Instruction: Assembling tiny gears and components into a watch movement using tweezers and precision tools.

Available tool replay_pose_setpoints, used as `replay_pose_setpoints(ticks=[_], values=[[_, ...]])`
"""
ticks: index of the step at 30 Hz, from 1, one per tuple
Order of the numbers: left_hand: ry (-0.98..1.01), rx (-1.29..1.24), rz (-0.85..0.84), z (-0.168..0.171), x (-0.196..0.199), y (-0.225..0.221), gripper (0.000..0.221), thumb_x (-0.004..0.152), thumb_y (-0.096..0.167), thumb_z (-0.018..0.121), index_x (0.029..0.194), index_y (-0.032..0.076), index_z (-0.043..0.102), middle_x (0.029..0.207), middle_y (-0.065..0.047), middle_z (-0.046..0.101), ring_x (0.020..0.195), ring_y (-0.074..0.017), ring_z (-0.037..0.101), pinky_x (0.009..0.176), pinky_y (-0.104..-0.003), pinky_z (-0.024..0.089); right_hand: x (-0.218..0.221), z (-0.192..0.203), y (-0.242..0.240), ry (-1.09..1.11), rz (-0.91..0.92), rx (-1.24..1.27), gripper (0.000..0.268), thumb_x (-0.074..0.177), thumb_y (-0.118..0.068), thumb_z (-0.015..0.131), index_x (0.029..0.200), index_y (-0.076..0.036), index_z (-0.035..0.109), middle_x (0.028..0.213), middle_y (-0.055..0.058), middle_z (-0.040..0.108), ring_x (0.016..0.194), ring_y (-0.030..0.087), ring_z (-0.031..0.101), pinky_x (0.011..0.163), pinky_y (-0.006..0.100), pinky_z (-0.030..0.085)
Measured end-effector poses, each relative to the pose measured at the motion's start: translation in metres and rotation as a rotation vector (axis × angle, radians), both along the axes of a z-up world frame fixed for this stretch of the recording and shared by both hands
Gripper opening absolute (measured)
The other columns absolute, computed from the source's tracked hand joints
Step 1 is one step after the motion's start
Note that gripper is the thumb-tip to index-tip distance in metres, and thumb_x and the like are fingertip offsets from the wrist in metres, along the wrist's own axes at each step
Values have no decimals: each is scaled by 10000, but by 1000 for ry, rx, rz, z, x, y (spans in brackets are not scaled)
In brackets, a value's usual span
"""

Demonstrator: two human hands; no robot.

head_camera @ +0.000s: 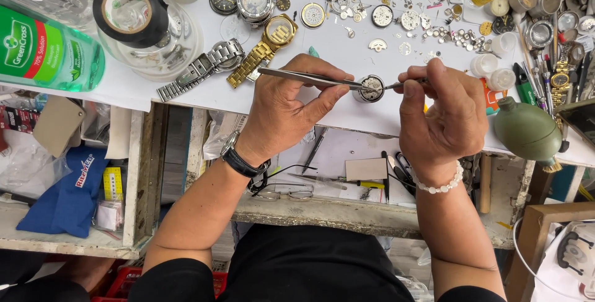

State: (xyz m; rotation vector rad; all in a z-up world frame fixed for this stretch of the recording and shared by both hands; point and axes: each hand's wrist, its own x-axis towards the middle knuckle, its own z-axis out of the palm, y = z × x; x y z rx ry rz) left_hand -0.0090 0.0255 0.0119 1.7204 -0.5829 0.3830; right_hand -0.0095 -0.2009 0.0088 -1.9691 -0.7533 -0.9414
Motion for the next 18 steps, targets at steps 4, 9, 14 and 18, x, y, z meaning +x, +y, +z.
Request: replay_pose_setpoints(ticks=[4, 9, 14, 18], values=[[-6, -6, 1, -2, 0, 0, 156, 1026, 72, 724, 1137, 80, 615, 1084, -74, 738, 862, -175, 739, 775, -267, 600, 1, -2, 2, -40, -5, 45, 367, 1111, 99, 622, 1439, -31, 524, 1083, 295, 561, 845, 342, 707, 686, 435, 708], [-13, -18, -12, -3, 1, 0, 147, 1029, 54, 719, 1135, 78, 620, 1078, -82, 735, 839, -180, 727, 753, -279, 593, 2, -5, -1, -70, -21, 71, 387, 1114, 79, 612, 1462, -61, 517, 1073, 275, 523, 820, 345, 681, 628, 441, 696], [-5, -15, -7, 0, 0, 0, 135, 1025, 62, 718, 1125, 66, 628, 1075, -85, 734, 870, -192, 737, 784, -287, 601, 2, -6, -2, -81, 3, 39, 379, 1109, 79, 614, 1454, -46, 518, 1092, 272, 533, 813, 368, 701, 653, 457, 699], [-8, -9, -14, 0, 1, 1, 133, 1027, 64, 712, 1126, 55, 625, 1075, -94, 730, 835, -189, 730, 761, -283, 609, 3, -13, -2, -98, 4, 67, 371, 1098, 61, 627, 1440, -48, 535, 1091, 273, 545, 780, 379, 706, 664, 469, 696]])
